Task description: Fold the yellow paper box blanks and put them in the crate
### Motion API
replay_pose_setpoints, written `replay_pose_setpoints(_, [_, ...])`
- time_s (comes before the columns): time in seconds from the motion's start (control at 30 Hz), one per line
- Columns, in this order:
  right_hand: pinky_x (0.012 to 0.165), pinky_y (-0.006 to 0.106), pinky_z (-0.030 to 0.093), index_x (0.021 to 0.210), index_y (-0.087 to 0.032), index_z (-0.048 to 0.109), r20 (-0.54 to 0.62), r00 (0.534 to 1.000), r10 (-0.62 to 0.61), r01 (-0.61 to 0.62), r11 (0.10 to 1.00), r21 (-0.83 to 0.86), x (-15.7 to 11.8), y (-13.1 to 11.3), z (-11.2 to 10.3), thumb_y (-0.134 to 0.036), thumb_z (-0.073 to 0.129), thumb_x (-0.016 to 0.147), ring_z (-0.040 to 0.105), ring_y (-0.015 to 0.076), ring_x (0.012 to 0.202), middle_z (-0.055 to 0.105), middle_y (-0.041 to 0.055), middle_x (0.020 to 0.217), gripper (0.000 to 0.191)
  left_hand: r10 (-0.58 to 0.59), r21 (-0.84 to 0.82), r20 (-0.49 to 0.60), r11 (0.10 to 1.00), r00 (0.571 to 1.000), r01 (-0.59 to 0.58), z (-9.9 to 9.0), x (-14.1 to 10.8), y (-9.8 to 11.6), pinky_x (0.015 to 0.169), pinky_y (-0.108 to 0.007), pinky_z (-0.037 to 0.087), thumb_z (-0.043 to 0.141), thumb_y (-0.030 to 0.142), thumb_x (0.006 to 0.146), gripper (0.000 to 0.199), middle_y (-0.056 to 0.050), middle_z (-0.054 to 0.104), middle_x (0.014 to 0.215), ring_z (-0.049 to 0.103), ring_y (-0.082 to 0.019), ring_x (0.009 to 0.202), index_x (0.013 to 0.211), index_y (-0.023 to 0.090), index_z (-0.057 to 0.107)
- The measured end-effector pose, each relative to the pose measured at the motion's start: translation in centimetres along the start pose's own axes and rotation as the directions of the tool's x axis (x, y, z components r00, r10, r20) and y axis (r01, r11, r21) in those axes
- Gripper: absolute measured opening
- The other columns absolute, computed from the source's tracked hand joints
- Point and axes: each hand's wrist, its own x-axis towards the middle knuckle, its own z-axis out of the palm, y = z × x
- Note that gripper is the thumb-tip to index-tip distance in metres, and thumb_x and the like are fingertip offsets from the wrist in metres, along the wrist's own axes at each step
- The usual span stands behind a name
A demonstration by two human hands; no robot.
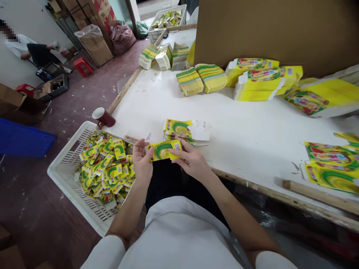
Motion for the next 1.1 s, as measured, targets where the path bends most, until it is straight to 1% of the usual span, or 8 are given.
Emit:
replay_pose_setpoints(0.2, [0.104, 0.042, 0.053, 0.125, -0.027, 0.067, -0.032, 0.999, 0.031, -0.033, 0.998, -0.045, 0.1, -0.2, -0.1, -0.033, 0.058, 0.095, 0.056, 0.0279, 0.131, 0.056, 0.0124, 0.144, 0.032, -0.049, 0.077, 0.124, 0.996, 0.991, 0.040, 0.0, -0.9, -0.1, 0.087, -0.027, 0.050, 0.087, 0.029, 0.063, 0.060, -0.003, 0.060, 0.106, 0.059, -0.015, 0.102, 0.114, 0.026, 0.056])
replay_pose_setpoints(0.43, [0.101, 0.047, 0.054, 0.117, -0.027, 0.071, 0.135, 0.990, 0.049, -0.041, 0.997, -0.059, -0.3, -0.4, -1.6, -0.032, 0.061, 0.093, 0.061, 0.0293, 0.125, 0.056, 0.0129, 0.142, 0.027, -0.033, 0.056, 0.134, 0.998, 0.990, 0.025, -0.1, -1.1, -0.3, 0.086, -0.025, 0.048, 0.088, 0.022, 0.059, 0.063, 0.000, 0.058, 0.097, 0.059, -0.014, 0.096, 0.115, 0.027, 0.058])
replay_pose_setpoints(0.63, [0.103, 0.047, 0.052, 0.120, -0.029, 0.070, 0.046, 0.995, 0.092, -0.093, 0.996, 0.014, 0.0, -0.5, -1.0, -0.029, 0.062, 0.091, 0.057, 0.0286, 0.129, 0.054, 0.0115, 0.144, 0.030, 0.015, 0.075, 0.186, 0.997, 0.983, -0.029, 0.0, -1.2, -0.1, 0.089, -0.024, 0.047, 0.085, 0.023, 0.066, 0.058, 0.000, 0.056, 0.098, 0.056, -0.013, 0.096, 0.118, 0.028, 0.060])
replay_pose_setpoints(0.7, [0.106, 0.047, 0.050, 0.123, -0.029, 0.068, 0.073, 0.993, 0.088, -0.091, 0.995, 0.038, 0.1, -0.5, -1.0, -0.032, 0.063, 0.091, 0.053, 0.0297, 0.134, 0.049, 0.0113, 0.149, 0.033, 0.021, 0.070, 0.173, 0.997, 0.985, -0.034, -0.1, -1.0, 0.0, 0.089, -0.024, 0.046, 0.085, 0.022, 0.066, 0.058, 0.001, 0.057, 0.098, 0.056, -0.013, 0.097, 0.117, 0.029, 0.059])
replay_pose_setpoints(0.83, [0.112, 0.046, 0.045, 0.148, -0.029, 0.044, 0.139, 0.987, 0.080, -0.103, 0.981, 0.164, 0.3, -0.3, -1.6, -0.037, 0.053, 0.097, 0.045, 0.0269, 0.141, 0.047, 0.0097, 0.153, 0.053, 0.031, 0.104, 0.207, 0.993, 0.978, -0.053, -0.3, -0.8, -0.1, 0.090, -0.024, 0.046, 0.084, 0.022, 0.069, 0.058, 0.000, 0.057, 0.099, 0.057, -0.013, 0.098, 0.120, 0.029, 0.058])
replay_pose_setpoints(0.93, [0.116, 0.046, 0.039, 0.157, -0.028, 0.023, 0.103, 0.988, 0.118, -0.136, 0.973, 0.186, 0.4, -0.3, -1.3, -0.038, 0.042, 0.101, 0.039, 0.0244, 0.145, 0.042, 0.0100, 0.156, 0.060, 0.075, 0.167, 0.279, 0.978, 0.957, -0.125, -0.1, -1.1, -0.3, 0.086, -0.023, 0.047, 0.080, 0.022, 0.074, 0.057, -0.001, 0.057, 0.101, 0.057, -0.013, 0.096, 0.125, 0.030, 0.056])
replay_pose_setpoints(1.03, [0.118, 0.050, 0.034, 0.155, -0.026, 0.029, 0.033, 0.987, 0.156, -0.159, 0.978, 0.136, 0.5, -0.3, 0.0, -0.043, 0.041, 0.100, 0.033, 0.0270, 0.148, 0.040, 0.0117, 0.157, 0.059, 0.124, 0.231, 0.310, 0.952, 0.943, -0.201, 0.2, -1.7, -0.4, 0.088, -0.024, 0.048, 0.076, 0.022, 0.079, 0.055, -0.003, 0.057, 0.105, 0.057, -0.014, 0.100, 0.128, 0.030, 0.054])
replay_pose_setpoints(1.1, [0.114, 0.050, 0.041, 0.151, -0.025, 0.035, -0.047, 0.978, 0.204, -0.193, 0.964, 0.182, 0.5, -0.4, 0.9, -0.047, 0.045, 0.098, 0.045, 0.0284, 0.140, 0.051, 0.0140, 0.148, 0.058, 0.130, 0.244, 0.298, 0.948, 0.946, -0.207, 0.4, -2.0, -0.4, 0.090, -0.025, 0.048, 0.076, 0.022, 0.079, 0.056, -0.003, 0.057, 0.107, 0.057, -0.015, 0.103, 0.129, 0.031, 0.053])
